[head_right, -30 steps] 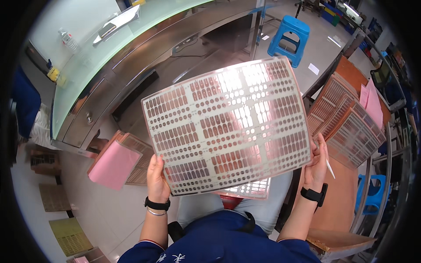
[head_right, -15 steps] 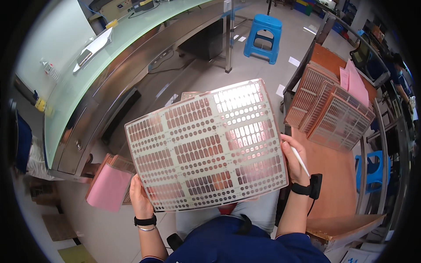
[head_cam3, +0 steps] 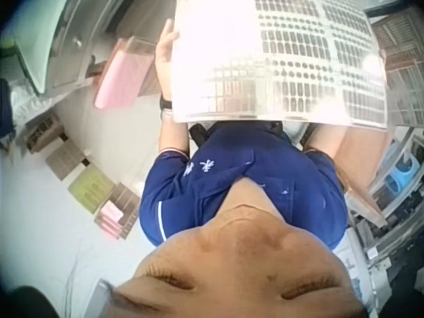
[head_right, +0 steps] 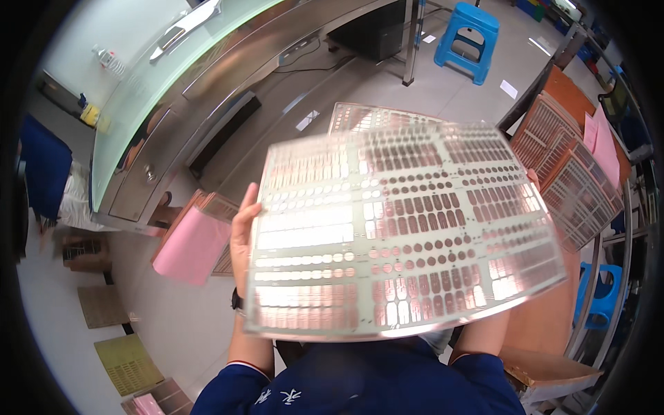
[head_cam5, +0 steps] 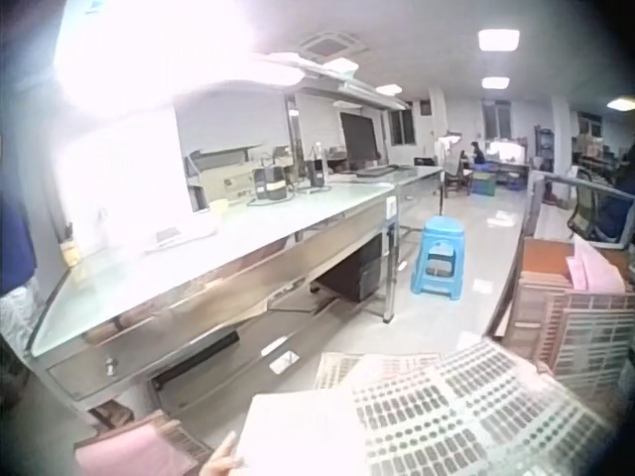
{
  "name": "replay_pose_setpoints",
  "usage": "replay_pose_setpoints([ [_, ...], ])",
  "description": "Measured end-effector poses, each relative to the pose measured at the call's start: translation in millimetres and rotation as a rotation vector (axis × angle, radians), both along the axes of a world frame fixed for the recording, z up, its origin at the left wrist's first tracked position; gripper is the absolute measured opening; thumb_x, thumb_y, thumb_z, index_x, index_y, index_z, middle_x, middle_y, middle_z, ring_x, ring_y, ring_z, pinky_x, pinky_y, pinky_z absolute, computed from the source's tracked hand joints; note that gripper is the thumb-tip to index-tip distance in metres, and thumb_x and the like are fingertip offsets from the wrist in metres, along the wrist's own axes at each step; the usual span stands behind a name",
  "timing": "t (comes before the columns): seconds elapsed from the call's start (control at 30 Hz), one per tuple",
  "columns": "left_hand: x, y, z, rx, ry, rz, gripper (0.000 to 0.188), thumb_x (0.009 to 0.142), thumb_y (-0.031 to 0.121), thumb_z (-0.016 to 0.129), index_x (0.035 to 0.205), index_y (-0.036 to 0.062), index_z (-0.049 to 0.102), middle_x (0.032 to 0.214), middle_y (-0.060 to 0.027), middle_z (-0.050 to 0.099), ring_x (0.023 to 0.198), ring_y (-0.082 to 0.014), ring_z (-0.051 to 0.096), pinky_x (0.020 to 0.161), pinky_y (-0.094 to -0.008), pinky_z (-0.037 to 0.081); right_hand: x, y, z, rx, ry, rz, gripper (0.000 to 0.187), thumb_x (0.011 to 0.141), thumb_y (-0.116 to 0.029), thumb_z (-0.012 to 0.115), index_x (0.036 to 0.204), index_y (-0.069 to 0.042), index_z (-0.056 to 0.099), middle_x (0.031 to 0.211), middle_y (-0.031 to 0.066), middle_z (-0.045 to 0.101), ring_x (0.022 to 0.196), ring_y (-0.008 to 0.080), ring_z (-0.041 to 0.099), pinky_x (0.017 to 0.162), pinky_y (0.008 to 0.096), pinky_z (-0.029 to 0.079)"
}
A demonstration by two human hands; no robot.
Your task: The recorder is inspecting large metal component grids under a bright light, flipping through them, and using a pen to mark specific locations.
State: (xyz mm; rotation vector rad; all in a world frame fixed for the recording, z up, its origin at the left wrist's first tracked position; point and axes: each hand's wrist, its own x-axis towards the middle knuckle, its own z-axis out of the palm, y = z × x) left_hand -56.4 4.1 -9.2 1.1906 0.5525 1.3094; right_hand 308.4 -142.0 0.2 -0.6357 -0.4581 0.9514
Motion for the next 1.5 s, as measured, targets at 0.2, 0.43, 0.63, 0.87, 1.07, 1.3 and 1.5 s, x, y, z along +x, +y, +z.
replay_pose_setpoints([
  [0.2, -8, -13, -10, -0.427, -0.166, -0.252, 0.044, 0.095, -0.002, 0.044, 0.137, 0.0015, 0.035, 0.129, -0.0186, 0.051, 0.113, -0.0195, 0.056, 0.092, -0.0301, 0.051, -32, 8, 0, 0.160, 0.382, 0.193, 0.058, 0.091, -0.049, 0.052, 0.130, -0.007, 0.048, 0.127, 0.0139, 0.051, 0.114, 0.0224, 0.053, 0.092, 0.0381, 0.048],
  [0.43, -3, -12, -4, -0.545, -0.150, -0.263, 0.043, 0.095, 0.006, 0.045, 0.136, 0.0022, 0.038, 0.118, -0.0117, 0.058, 0.107, -0.0147, 0.057, 0.093, -0.0288, 0.046, -34, 5, -7, -0.058, 0.256, -0.064, 0.056, 0.094, -0.045, 0.047, 0.135, -0.007, 0.041, 0.140, 0.0118, 0.039, 0.124, 0.0221, 0.043, 0.101, 0.0385, 0.041],
  [0.63, 0, -13, -9, -0.499, -0.088, -0.239, 0.039, 0.095, 0.003, 0.044, 0.133, 0.0015, 0.042, 0.129, -0.0116, 0.051, 0.115, -0.0165, 0.053, 0.099, -0.0307, 0.044, -39, 0, -13, -0.070, 0.264, -0.049, 0.056, 0.094, -0.045, 0.046, 0.136, -0.007, 0.041, 0.141, 0.0118, 0.038, 0.125, 0.0224, 0.042, 0.102, 0.0388, 0.041],
  [0.87, -3, -15, -15, -0.518, -0.080, -0.224, 0.036, 0.095, 0.001, 0.043, 0.131, -0.0006, 0.042, 0.131, -0.0129, 0.049, 0.116, -0.0162, 0.051, 0.099, -0.0300, 0.044, -38, -7, -15, -0.046, 0.279, -0.044, 0.057, 0.095, -0.045, 0.045, 0.136, -0.007, 0.040, 0.142, 0.0119, 0.037, 0.126, 0.0227, 0.042, 0.102, 0.0392, 0.040],
  [1.07, -1, -16, -14, -0.520, -0.111, -0.232, 0.036, 0.094, 0.000, 0.042, 0.130, -0.0010, 0.043, 0.133, -0.0134, 0.047, 0.120, -0.0175, 0.049, 0.101, -0.0316, 0.043, -33, -14, -19, -0.004, 0.299, -0.041, 0.057, 0.095, -0.045, 0.044, 0.137, -0.007, 0.039, 0.143, 0.0119, 0.035, 0.126, 0.0230, 0.041, 0.103, 0.0396, 0.039],
  [1.3, -7, -13, -24, -0.540, -0.070, -0.163, 0.034, 0.093, -0.001, 0.045, 0.127, -0.0002, 0.046, 0.118, -0.0073, 0.057, 0.098, -0.0092, 0.058, 0.089, -0.0253, 0.049, -30, -18, -25, 0.059, 0.326, -0.022, 0.057, 0.095, -0.045, 0.043, 0.137, -0.006, 0.039, 0.144, 0.0119, 0.034, 0.127, 0.0233, 0.040, 0.104, 0.0400, 0.039],
  [1.5, -5, -15, -19, -0.553, -0.096, -0.144, 0.032, 0.093, -0.001, 0.044, 0.125, 0.0000, 0.047, 0.124, -0.0099, 0.053, 0.103, -0.0132, 0.058, 0.090, -0.0265, 0.049, -28, -19, -34, 0.113, 0.346, 0.002, 0.058, 0.095, -0.045, 0.042, 0.138, -0.006, 0.038, 0.145, 0.0119, 0.033, 0.128, 0.0236, 0.040, 0.104, 0.0404, 0.038],
])
